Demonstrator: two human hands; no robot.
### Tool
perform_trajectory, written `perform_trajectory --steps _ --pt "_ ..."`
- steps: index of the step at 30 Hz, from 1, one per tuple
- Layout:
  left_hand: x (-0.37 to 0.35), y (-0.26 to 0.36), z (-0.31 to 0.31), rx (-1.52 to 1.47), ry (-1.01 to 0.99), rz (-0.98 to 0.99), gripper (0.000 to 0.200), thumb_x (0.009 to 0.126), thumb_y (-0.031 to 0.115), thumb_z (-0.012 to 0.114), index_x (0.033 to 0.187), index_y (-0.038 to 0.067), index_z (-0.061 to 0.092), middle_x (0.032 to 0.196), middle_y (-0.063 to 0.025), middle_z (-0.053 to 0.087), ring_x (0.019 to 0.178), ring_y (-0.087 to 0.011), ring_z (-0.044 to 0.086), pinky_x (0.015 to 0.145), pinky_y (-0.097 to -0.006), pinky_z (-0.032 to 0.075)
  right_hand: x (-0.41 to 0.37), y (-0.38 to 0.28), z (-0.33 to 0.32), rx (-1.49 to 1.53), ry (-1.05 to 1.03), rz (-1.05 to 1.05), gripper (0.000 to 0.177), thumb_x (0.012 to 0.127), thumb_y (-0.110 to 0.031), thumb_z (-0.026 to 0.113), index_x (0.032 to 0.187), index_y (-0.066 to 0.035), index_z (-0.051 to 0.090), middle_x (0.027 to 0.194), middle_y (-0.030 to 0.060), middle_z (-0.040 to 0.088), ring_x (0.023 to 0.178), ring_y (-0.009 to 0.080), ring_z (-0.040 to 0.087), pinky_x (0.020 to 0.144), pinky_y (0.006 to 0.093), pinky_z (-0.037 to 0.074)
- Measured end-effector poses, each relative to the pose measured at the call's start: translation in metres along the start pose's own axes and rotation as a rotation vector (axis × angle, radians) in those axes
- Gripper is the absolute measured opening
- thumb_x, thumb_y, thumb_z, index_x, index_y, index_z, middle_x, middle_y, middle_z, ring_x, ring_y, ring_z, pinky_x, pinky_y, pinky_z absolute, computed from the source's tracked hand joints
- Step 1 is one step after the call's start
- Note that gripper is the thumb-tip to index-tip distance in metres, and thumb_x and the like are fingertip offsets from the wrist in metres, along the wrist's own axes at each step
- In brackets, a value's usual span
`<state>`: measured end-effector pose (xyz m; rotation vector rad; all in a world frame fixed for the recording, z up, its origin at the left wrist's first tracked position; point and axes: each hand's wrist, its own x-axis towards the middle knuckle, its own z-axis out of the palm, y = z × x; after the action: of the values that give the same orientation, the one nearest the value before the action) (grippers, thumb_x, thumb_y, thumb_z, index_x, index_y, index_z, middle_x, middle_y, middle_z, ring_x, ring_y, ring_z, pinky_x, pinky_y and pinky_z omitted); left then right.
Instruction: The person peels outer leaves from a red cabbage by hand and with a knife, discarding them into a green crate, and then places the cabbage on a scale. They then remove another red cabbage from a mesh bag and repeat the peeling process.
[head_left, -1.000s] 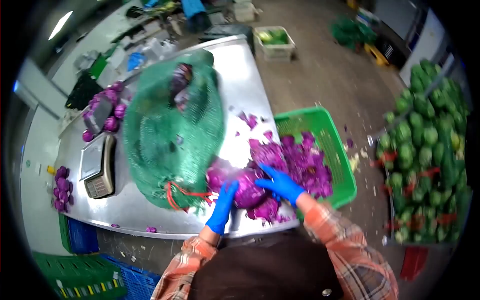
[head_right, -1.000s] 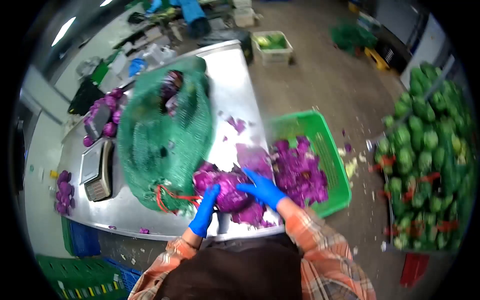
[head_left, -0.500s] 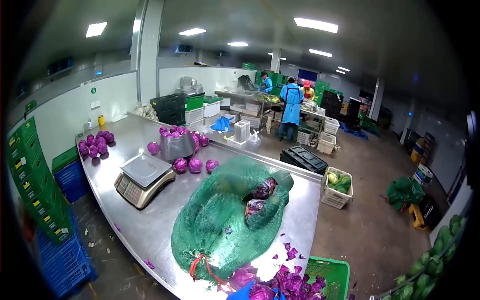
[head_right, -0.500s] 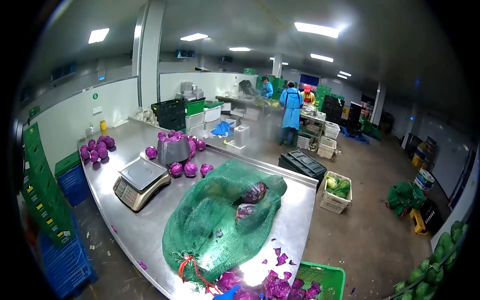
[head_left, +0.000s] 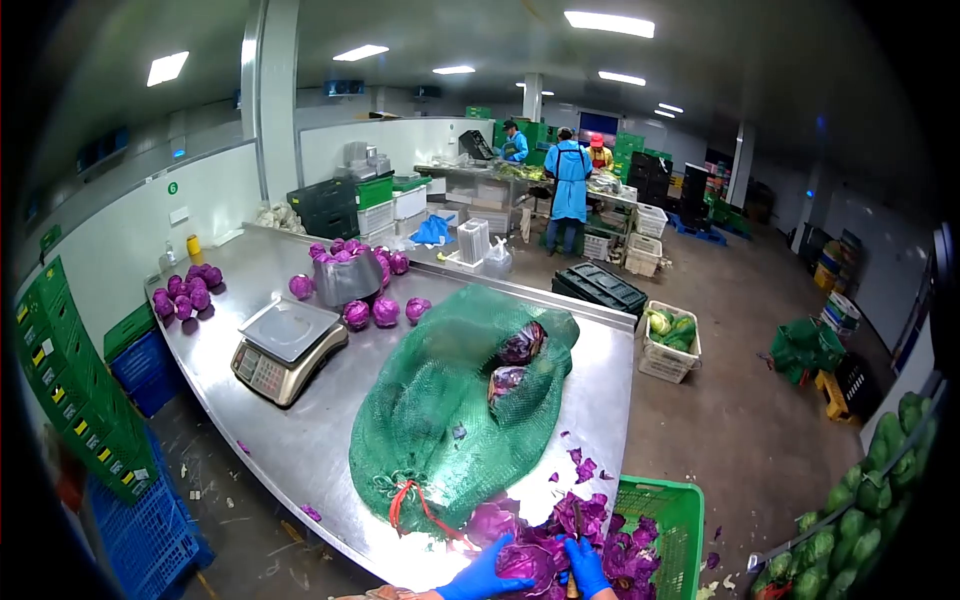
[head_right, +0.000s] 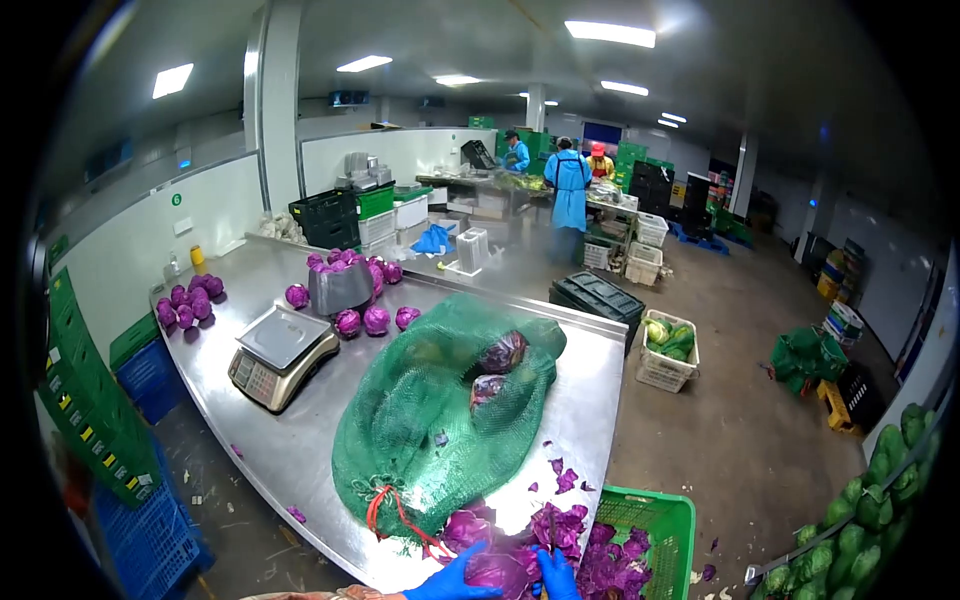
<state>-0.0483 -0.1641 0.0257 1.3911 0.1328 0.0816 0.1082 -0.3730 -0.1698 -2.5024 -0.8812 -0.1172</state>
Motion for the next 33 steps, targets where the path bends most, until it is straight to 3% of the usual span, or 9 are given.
perform_trajectory --steps 3,5,8,14,17,20,22,28,33 --pt "-0.002 0.001 -0.001 0.431 0.058 0.117 0.107 0.065 0.024 0.085 0.147 0.0 0.02 0.14 -0.0197 0.041 0.128 -0.0285 0.043 0.107 -0.04 0.036 0.009 -0.083 -0.071 1.09 -0.081 0.315 0.042 0.091 -0.016 0.063 0.129 -0.004 0.051 0.122 0.01 0.06 0.107 0.0187 0.058 0.091 0.0341 0.048" --pt "0.001 -0.029 -0.001 0.629 0.021 0.078 0.115 0.066 0.054 0.081 0.145 -0.005 0.021 0.147 -0.0276 0.027 0.136 -0.0393 0.03 0.111 -0.047 0.028 0.005 -0.083 -0.056 0.761 0.074 0.392 0.04 0.089 -0.018 0.063 0.126 -0.006 0.053 0.094 0.0096 0.063 0.082 0.0191 0.06 0.073 0.0353 0.05" --pt "0.009 -0.016 -0.001 0.594 0.036 0.026 0.116 0.067 0.048 0.082 0.146 -0.004 0.017 0.143 -0.0268 0.034 0.133 -0.034 0.036 0.11 -0.0409 0.031 0.007 -0.095 -0.067 1.068 -0.013 0.833 0.041 0.089 -0.021 0.062 0.127 -0.009 0.052 0.064 0.0041 0.051 0.047 0.012 0.05 0.042 0.0313 0.045" --pt "0.009 -0.057 -0.052 -0.301 0.259 -0.189 0.08 0.085 0.024 0.07 0.148 0.007 0.023 0.14 -0.0121 0.042 0.126 -0.0231 0.043 0.107 -0.0401 0.036 0.006 -0.091 -0.059 1.037 0.138 0.799 0.043 0.089 -0.016 0.061 0.13 -0.007 0.049 0.065 0.0041 0.053 0.042 0.0146 0.049 0.035 0.0314 0.042" --pt "0.016 -0.068 -0.055 -0.553 0.288 -0.209 0.065 0.091 0.029 0.06 0.146 0.01 0.031 0.141 -0.0062 0.043 0.127 -0.0214 0.044 0.108 -0.039 0.034 -0.001 -0.043 -0.019 0.708 0.268 0.644 0.045 0.089 -0.019 0.061 0.13 -0.003 0.049 0.08 0.0071 0.06 0.062 0.0168 0.057 0.052 0.035 0.048" --pt "0.014 -0.076 -0.058 -0.565 0.223 -0.321 0.062 0.094 0.046 0.053 0.141 0.008 0.039 0.139 -0.007 0.047 0.127 -0.0203 0.045 0.111 -0.0359 0.031 0.02 -0.048 -0.108 0.877 0.02 1.061 0.049 0.093 -0.03 0.058 0.132 -0.005 0.045 0.103 0.0188 0.063 0.08 0.0266 0.064 0.068 0.0428 0.053" --pt "0.02 -0.058 -0.054 -0.578 0.18 -0.423 0.068 0.092 0.051 0.053 0.142 0.008 0.036 0.137 -0.0118 0.048 0.123 -0.0253 0.051 0.104 -0.0414 0.043 0.017 -0.021 -0.125 0.333 0.183 0.604 0.055 0.087 -0.025 0.065 0.132 -0.002 0.044 0.124 0.0202 0.057 0.113 0.031 0.057 0.094 0.0387 0.045" --pt "0.027 -0.054 -0.062 -0.502 0.124 -0.424 0.072 0.091 0.052 0.053 0.143 0.007 0.032 0.138 -0.0147 0.046 0.122 -0.0287 0.052 0.099 -0.0469 0.048 0.039 -0.107 -0.118 0.724 -0.117 0.102 0.089 0.078 -0.035 0.076 0.147 -0.008 0.027 0.146 0.0178 0.037 0.132 0.0298 0.04 0.107 0.0386 0.036" --pt "0.026 -0.033 -0.063 -0.436 0.082 -0.514 0.071 0.091 0.052 0.053 0.143 0.006 0.033 0.137 -0.0142 0.048 0.12 -0.0264 0.053 0.093 -0.0434 0.052 0.041 -0.163 -0.102 0.823 -0.181 0.201 0.089 0.073 -0.029 0.081 0.146 -0.012 0.032 0.144 0.0122 0.04 0.131 0.0245 0.043 0.108 0.0358 0.036"
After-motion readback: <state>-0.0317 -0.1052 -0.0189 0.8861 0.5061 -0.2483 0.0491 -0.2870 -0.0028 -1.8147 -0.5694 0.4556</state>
